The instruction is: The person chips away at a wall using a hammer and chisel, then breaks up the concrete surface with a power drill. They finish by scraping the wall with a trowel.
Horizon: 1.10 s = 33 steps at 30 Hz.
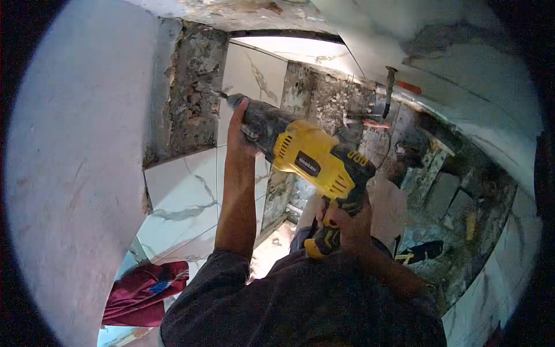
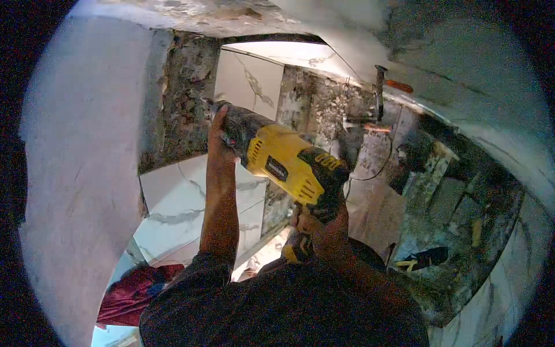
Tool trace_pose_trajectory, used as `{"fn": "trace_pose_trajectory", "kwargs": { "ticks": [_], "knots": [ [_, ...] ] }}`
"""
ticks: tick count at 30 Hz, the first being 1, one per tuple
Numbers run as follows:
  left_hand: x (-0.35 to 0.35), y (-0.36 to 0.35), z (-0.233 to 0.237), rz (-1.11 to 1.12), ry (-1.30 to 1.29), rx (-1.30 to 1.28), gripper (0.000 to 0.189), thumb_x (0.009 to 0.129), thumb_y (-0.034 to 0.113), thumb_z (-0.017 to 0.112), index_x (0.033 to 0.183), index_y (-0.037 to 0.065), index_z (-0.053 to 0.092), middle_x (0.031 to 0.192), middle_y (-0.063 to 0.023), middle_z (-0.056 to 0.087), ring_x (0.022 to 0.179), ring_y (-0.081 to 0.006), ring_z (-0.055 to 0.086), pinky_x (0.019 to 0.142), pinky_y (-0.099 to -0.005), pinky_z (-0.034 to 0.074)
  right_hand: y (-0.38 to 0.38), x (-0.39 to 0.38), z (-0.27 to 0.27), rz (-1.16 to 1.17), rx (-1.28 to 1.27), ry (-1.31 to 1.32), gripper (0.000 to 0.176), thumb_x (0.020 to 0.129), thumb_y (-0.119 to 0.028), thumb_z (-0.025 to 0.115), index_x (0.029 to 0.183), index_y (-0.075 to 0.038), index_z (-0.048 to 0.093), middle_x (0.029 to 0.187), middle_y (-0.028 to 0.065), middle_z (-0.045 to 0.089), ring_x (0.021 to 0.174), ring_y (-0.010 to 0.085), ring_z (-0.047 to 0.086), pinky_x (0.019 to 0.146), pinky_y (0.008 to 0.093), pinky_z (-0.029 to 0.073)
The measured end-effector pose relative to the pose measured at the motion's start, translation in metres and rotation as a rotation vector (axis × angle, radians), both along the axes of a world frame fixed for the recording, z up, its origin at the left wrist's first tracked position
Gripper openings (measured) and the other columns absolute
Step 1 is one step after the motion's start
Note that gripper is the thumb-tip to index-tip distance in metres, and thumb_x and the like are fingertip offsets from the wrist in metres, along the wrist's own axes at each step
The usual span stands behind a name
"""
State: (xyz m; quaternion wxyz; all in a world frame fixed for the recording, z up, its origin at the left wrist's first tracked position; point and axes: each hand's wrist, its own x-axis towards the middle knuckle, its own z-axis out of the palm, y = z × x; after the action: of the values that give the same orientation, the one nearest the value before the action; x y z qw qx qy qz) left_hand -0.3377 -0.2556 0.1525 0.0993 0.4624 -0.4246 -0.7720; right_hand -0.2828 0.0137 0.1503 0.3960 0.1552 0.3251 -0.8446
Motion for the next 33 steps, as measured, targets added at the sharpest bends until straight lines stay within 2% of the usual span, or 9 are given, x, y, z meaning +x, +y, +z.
{"fn": "trace_pose_trajectory", "kwargs": {
  "ticks": [2,4,8,10,15,21,23,30,33],
  "knots": [
    [-0.001,-0.013,-0.005,-0.079,0.068,0.027,0.027,0.080,0.031,0.062,0.092,0.007,0.055,0.083,-0.0110,0.062,0.070,-0.0243,0.062,0.063,-0.0383,0.054,-0.008,-0.002,-0.008,-0.031,-0.024,-0.092,0.037,0.071,-0.004,0.059,0.105,0.000,0.044,0.081,0.0126,0.057,0.065,0.0196,0.059,0.057,0.0310,0.051],
    [-0.002,-0.020,-0.007,0.000,0.007,-0.030,0.024,0.080,0.029,0.061,0.089,0.007,0.055,0.080,-0.0107,0.062,0.068,-0.0245,0.062,0.063,-0.0383,0.054,-0.017,-0.004,-0.014,-0.016,-0.168,-0.201,0.038,0.069,-0.001,0.059,0.104,0.000,0.045,0.081,0.0129,0.057,0.064,0.0197,0.059,0.055,0.0308,0.051],
    [-0.014,-0.040,-0.003,-0.040,-0.022,0.075,0.023,0.080,0.028,0.061,0.086,0.006,0.056,0.078,-0.0098,0.063,0.067,-0.0246,0.063,0.063,-0.0382,0.054,-0.039,-0.013,-0.008,-0.027,-0.128,-0.205,0.034,0.071,0.001,0.057,0.103,0.000,0.045,0.079,0.0116,0.057,0.061,0.0201,0.059,0.053,0.0302,0.051],
    [-0.014,-0.031,0.000,0.026,-0.010,-0.036,0.021,0.080,0.026,0.060,0.085,0.006,0.057,0.079,-0.0098,0.063,0.068,-0.0254,0.063,0.065,-0.0393,0.054,-0.048,-0.004,-0.014,-0.055,-0.111,-0.211,0.033,0.072,0.000,0.058,0.102,0.000,0.045,0.079,0.0116,0.057,0.060,0.0200,0.059,0.053,0.0304,0.051],
    [-0.011,-0.061,-0.026,-0.032,0.047,0.112,0.019,0.080,0.022,0.060,0.086,0.004,0.058,0.082,-0.0118,0.063,0.071,-0.0270,0.063,0.068,-0.0417,0.053,-0.056,0.007,-0.034,-0.063,-0.158,-0.243,0.033,0.073,-0.005,0.061,0.101,0.001,0.046,0.079,0.0110,0.057,0.061,0.0198,0.059,0.052,0.0308,0.051],
    [-0.009,-0.037,-0.021,-0.075,0.081,0.213,0.024,0.080,0.021,0.059,0.094,0.001,0.055,0.088,-0.0151,0.063,0.079,-0.0300,0.062,0.075,-0.0437,0.052,-0.029,-0.012,-0.032,-0.017,-0.168,-0.260,0.038,0.071,-0.005,0.064,0.104,0.001,0.047,0.082,0.0122,0.058,0.061,0.0220,0.060,0.053,0.0324,0.052],
    [-0.008,-0.012,-0.012,-0.079,0.132,0.142,0.025,0.080,0.021,0.058,0.094,0.000,0.055,0.090,-0.0161,0.062,0.083,-0.0303,0.061,0.077,-0.0437,0.051,-0.008,-0.016,-0.014,-0.071,0.029,-0.152,0.039,0.070,-0.004,0.064,0.105,0.001,0.047,0.082,0.0132,0.058,0.062,0.0233,0.060,0.053,0.0334,0.052],
    [-0.007,0.010,-0.016,0.004,0.064,0.173,0.030,0.080,0.023,0.058,0.097,-0.001,0.052,0.090,-0.0154,0.060,0.081,-0.0301,0.061,0.077,-0.0437,0.051,0.025,-0.020,-0.021,-0.030,-0.218,-0.266,0.044,0.072,-0.001,0.061,0.112,0.001,0.042,0.083,0.0146,0.058,0.063,0.0231,0.061,0.054,0.0337,0.053],
    [-0.010,0.009,-0.010,-0.002,0.090,0.152,0.028,0.080,0.023,0.057,0.096,0.000,0.053,0.088,-0.0153,0.061,0.079,-0.0297,0.061,0.075,-0.0432,0.051,0.017,-0.022,-0.026,0.024,-0.124,-0.223,0.042,0.072,-0.004,0.062,0.109,0.002,0.044,0.083,0.0138,0.058,0.062,0.0225,0.061,0.053,0.0329,0.053]
  ]
}}
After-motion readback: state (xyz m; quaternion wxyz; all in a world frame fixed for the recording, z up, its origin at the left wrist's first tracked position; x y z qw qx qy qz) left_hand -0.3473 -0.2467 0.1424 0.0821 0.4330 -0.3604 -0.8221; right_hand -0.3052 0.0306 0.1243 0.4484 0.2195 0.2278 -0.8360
